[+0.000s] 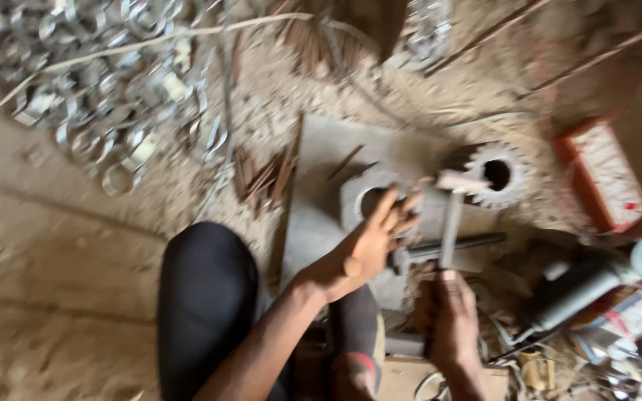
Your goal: The person uses a handheld grinder to smooth the edges of a metal rod while holding it against a large hex-shaped metal block on the floor.
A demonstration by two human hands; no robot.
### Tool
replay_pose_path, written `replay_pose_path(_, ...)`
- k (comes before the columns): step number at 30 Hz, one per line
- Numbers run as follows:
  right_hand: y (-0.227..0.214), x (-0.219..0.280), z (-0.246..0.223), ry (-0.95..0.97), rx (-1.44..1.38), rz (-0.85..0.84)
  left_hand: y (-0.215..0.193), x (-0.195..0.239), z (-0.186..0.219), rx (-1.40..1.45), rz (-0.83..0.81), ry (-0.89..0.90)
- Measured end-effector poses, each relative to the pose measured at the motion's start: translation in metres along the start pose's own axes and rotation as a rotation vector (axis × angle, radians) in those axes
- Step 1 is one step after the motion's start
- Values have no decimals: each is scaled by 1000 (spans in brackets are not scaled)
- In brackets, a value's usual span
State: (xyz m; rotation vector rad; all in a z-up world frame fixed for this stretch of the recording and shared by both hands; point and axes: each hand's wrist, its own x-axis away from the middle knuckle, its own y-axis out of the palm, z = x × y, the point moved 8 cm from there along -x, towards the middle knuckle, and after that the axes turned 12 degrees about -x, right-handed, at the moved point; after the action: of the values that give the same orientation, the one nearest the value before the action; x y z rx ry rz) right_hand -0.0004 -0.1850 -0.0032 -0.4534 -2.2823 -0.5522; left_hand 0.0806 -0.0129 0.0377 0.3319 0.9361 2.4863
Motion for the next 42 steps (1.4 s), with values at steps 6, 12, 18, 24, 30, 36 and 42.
replay_pose_path(6, 26, 25, -28, -102, -38, -210, 15, 8, 15, 187, -204, 104)
replay_pose_path(12, 27, 28, -28, -127, -72, -260, 16, 15, 16, 264, -272, 150)
replay_pose_path(18, 30, 31, -32, -147, -30, -270, 16, 16, 14, 281, -295, 154)
replay_pose_path(24, 36, 36, -36, -210, 226, -123, 13, 8, 14, 172, -194, 21)
replay_pose_path(30, 44, 38, -33, -242, 149, -158, 17, 10, 21, 180, -207, 62)
replay_pose_path(36, 40, 50, -41, -314, 275, -102, 17, 19, 18, 166, -322, 98)
replay_pose_path(42, 55, 64, -47, -418, 160, -228, 20, 25, 18, 154, -367, 130)
